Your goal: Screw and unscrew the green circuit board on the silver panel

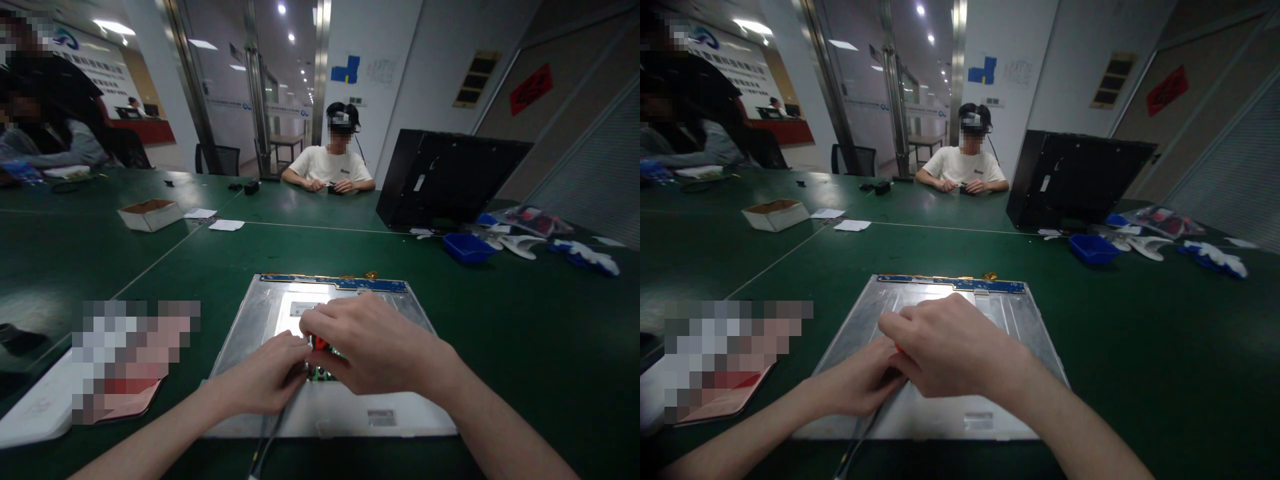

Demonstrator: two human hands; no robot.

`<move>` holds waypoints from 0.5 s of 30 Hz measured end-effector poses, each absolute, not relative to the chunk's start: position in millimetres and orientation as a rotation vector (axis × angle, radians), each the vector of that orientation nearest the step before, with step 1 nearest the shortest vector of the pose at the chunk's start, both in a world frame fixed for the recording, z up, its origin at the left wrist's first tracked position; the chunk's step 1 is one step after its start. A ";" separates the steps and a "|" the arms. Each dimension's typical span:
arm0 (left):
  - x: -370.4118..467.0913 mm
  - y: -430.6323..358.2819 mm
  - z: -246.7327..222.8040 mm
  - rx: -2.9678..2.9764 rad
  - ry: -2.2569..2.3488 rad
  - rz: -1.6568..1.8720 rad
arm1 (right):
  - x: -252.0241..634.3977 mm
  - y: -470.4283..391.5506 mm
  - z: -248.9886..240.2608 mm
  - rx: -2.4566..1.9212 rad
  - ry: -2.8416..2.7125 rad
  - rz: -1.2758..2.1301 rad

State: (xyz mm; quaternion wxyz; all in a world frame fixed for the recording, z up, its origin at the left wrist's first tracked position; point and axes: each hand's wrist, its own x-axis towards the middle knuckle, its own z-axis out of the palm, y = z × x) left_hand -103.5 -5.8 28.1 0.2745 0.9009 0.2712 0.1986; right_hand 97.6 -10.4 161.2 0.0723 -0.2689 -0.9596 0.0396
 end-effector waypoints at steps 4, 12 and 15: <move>-101.1 -6.7 33.1 2.461 0.719 0.551 | 93.2 -11.1 152.6 -0.844 -2.855 -0.062; -100.8 -5.8 33.2 2.482 0.724 0.575 | 92.7 -14.3 157.1 -0.781 -2.850 0.131; -101.4 -5.9 30.1 2.485 0.716 0.575 | 95.0 -13.2 158.6 -0.790 -2.871 0.148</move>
